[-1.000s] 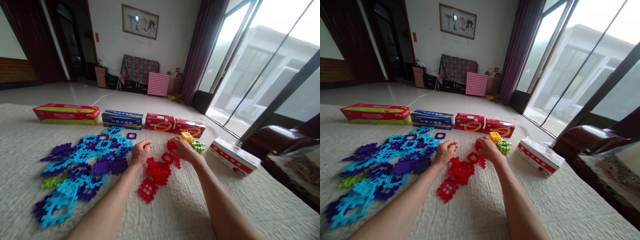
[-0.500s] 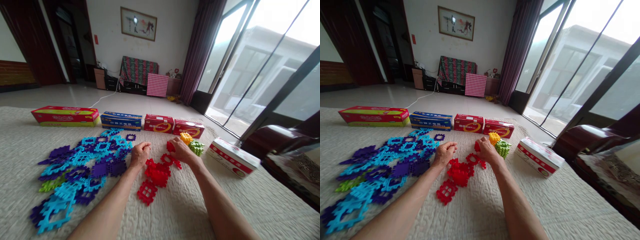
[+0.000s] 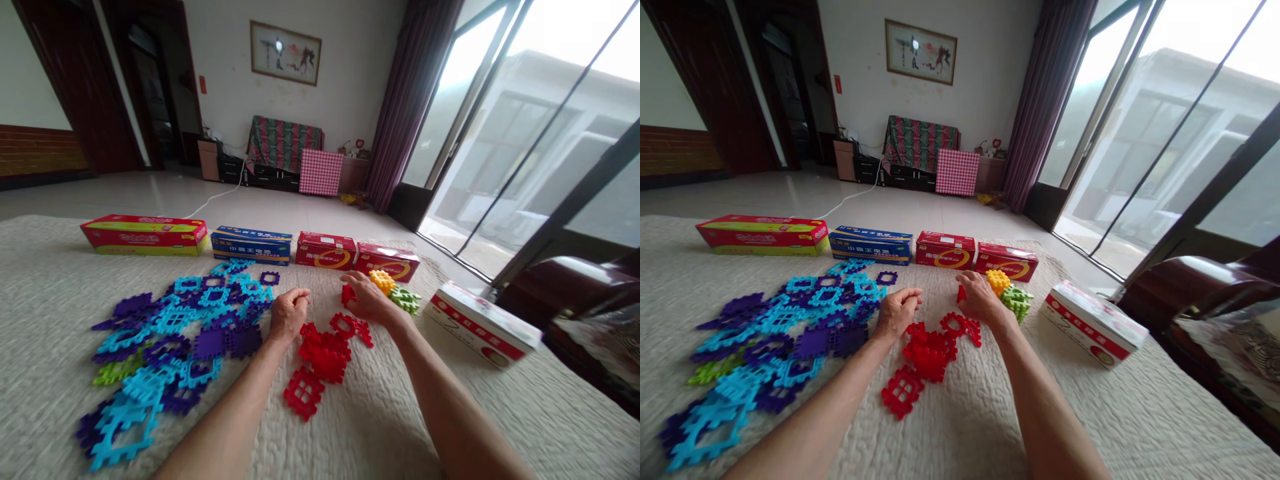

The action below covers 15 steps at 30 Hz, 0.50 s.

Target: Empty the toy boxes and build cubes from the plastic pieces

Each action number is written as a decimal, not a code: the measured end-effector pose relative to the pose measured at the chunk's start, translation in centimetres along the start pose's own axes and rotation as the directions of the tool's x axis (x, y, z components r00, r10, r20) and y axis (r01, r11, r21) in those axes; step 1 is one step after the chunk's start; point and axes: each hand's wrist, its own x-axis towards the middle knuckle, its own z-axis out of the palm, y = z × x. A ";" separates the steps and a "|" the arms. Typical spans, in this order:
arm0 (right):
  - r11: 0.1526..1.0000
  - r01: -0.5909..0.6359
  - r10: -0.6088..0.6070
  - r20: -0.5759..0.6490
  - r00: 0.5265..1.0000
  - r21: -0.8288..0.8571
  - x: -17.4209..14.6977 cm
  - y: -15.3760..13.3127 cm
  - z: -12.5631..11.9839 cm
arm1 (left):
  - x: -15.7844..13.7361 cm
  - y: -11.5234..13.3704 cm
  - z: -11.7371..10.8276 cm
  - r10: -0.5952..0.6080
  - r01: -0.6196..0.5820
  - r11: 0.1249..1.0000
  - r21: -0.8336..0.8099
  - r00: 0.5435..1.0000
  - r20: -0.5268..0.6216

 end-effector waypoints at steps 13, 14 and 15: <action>0.997 0.080 -0.078 0.102 0.992 -0.016 -4.3 -3.2 1.2 | 0.1 -0.2 0.0 0.003 -0.003 1.000 0.000 1.000 0.004; 0.996 0.090 -0.088 0.099 0.991 -0.010 -4.3 -3.2 1.3 | 0.1 -0.2 0.0 0.006 -0.006 1.000 0.001 1.000 0.005; 0.995 0.098 -0.097 0.094 0.991 -0.001 -4.3 -3.1 1.3 | 0.1 -0.2 0.0 0.008 -0.008 1.000 0.001 1.000 0.005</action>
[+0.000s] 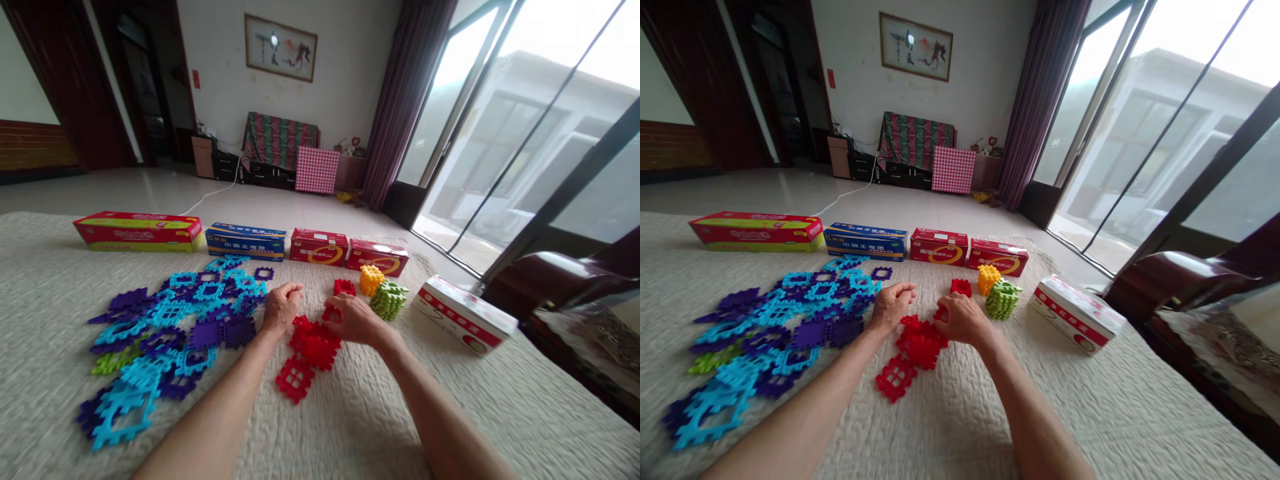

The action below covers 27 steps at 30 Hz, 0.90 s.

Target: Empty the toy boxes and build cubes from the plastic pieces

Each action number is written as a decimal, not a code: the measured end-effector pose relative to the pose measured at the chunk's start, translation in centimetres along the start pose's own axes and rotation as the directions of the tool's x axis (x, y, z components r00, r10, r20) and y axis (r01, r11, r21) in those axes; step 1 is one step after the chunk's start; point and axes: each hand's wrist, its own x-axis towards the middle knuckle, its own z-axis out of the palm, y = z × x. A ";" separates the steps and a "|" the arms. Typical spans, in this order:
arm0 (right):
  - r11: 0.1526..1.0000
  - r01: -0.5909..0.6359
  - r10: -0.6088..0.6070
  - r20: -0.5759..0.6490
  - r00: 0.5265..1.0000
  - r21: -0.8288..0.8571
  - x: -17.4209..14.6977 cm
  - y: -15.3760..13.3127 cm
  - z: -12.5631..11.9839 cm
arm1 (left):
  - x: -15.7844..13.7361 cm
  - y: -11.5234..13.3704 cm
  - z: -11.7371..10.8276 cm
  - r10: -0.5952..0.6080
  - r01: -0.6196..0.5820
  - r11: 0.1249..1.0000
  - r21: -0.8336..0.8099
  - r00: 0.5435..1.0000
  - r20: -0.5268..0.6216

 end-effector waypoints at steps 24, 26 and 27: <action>0.993 -0.025 0.037 -0.111 0.993 0.112 0.2 0.1 1.0 | -0.1 -0.1 0.1 -0.014 0.014 1.000 -0.006 1.000 -0.006; 0.993 0.011 0.003 -0.118 0.993 0.118 0.3 0.0 1.2 | 0.0 -0.2 0.1 -0.008 0.008 1.000 -0.004 1.000 0.004; 0.992 0.018 -0.004 -0.114 0.993 0.121 0.3 0.0 1.2 | 0.0 -0.2 0.0 -0.006 0.006 1.000 -0.003 1.000 0.008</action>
